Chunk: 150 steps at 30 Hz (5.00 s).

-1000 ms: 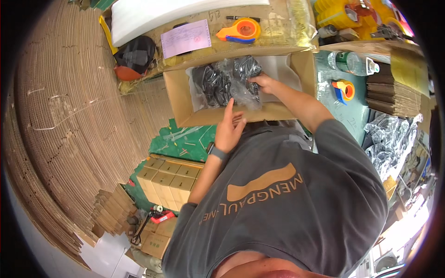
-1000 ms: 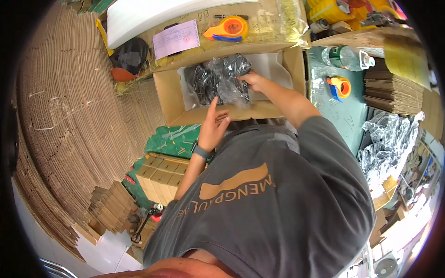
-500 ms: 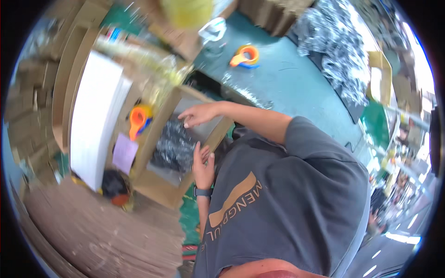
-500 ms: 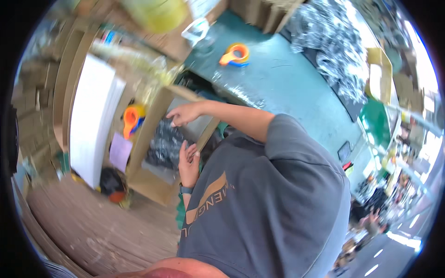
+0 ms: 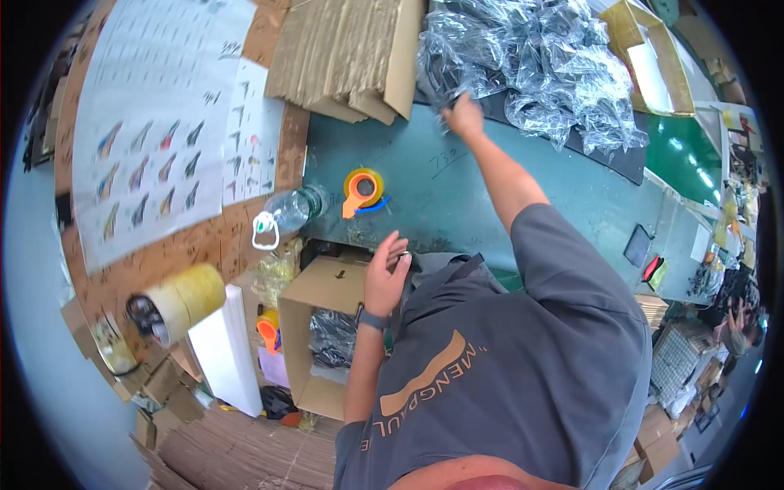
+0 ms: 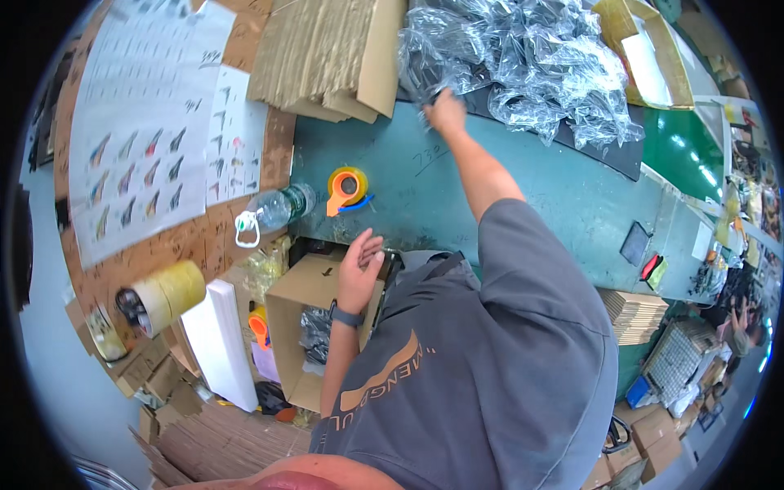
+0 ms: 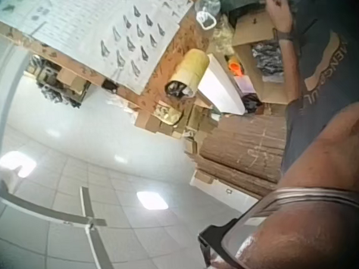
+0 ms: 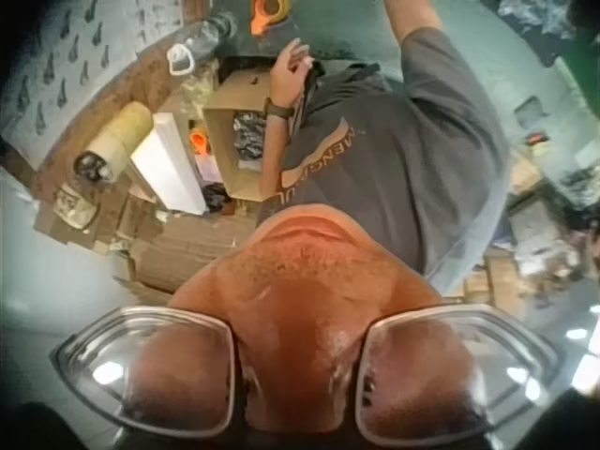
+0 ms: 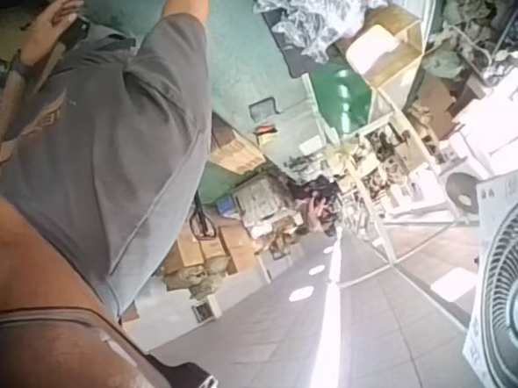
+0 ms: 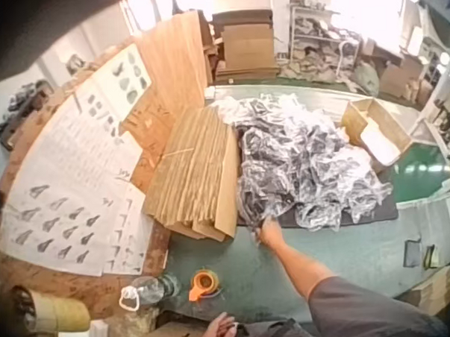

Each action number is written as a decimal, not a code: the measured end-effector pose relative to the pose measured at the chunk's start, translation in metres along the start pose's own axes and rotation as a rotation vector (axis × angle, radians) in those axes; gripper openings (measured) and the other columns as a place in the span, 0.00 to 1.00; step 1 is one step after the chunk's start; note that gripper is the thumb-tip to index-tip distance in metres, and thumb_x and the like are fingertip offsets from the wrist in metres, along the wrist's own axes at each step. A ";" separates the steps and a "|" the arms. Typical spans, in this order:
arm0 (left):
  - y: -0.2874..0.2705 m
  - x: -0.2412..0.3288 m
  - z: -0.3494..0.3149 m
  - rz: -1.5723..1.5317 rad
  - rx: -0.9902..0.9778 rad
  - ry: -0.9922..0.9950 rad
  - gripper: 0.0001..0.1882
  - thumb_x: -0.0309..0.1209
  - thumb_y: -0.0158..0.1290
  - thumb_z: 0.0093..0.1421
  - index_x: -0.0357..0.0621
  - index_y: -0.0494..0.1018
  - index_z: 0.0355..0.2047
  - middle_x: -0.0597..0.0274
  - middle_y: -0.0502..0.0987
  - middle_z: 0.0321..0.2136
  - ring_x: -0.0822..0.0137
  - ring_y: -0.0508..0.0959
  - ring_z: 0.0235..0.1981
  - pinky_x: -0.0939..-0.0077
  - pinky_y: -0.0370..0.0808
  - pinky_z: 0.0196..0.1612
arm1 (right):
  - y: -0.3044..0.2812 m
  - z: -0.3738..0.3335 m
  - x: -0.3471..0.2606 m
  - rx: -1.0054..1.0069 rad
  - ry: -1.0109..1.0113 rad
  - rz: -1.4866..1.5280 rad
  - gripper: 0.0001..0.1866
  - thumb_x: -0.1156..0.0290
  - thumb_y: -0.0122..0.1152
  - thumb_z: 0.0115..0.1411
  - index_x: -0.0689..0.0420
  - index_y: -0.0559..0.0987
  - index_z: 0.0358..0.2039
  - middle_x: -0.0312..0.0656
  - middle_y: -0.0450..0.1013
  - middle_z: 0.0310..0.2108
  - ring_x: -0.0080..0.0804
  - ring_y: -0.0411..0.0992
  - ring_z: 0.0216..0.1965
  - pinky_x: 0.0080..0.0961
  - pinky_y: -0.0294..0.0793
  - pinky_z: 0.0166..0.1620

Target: Packing plastic-wrapped components into cardboard boxes, sealing with tape, and labeling.

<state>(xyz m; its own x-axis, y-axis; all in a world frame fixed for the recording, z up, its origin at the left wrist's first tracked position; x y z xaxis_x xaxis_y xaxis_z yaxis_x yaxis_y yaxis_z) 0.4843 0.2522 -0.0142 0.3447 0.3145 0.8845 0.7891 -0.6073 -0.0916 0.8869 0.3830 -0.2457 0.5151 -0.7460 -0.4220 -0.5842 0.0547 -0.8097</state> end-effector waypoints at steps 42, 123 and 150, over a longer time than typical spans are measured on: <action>-0.060 -0.071 -0.140 -0.503 0.251 0.160 0.44 0.13 0.55 0.64 0.44 0.47 0.76 0.58 0.66 0.68 0.63 0.69 0.68 0.65 0.75 0.65 | -0.055 -0.515 -0.192 -0.534 -0.819 0.181 0.36 0.70 0.61 0.70 0.54 0.62 0.76 0.63 0.72 0.46 0.64 0.75 0.46 0.43 0.77 0.52; 0.069 -0.037 0.058 -0.645 -0.314 -0.612 0.29 0.20 0.48 0.62 0.38 0.67 0.65 0.48 0.82 0.53 0.63 0.83 0.42 0.67 0.81 0.47 | -0.318 0.132 0.224 0.208 -0.013 -0.836 0.35 0.73 0.56 0.65 0.46 0.62 0.73 0.53 0.78 0.59 0.52 0.76 0.61 0.70 0.64 0.67; -0.083 -0.126 -0.214 -0.829 0.326 0.396 0.27 0.38 0.50 0.76 0.40 0.64 0.71 0.54 0.76 0.62 0.66 0.76 0.61 0.65 0.76 0.64 | 0.018 -0.557 -0.239 -0.936 -0.560 0.724 0.43 0.68 0.67 0.68 0.68 0.55 0.75 0.50 0.66 0.69 0.39 0.67 0.66 0.37 0.67 0.68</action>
<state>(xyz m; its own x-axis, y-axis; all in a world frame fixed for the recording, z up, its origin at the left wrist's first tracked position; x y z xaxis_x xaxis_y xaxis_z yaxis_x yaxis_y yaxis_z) 0.2667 0.1068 -0.0207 -0.5326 0.2473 0.8095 0.8267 -0.0531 0.5601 0.4041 0.1924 0.0679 -0.0411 -0.3540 -0.9343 -0.9319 -0.3237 0.1636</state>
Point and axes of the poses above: each hand's wrist, its own z-axis towards the middle knuckle, its own y-axis out of the palm, x = y × z, the point moved 1 cm from there along z, towards the middle knuckle
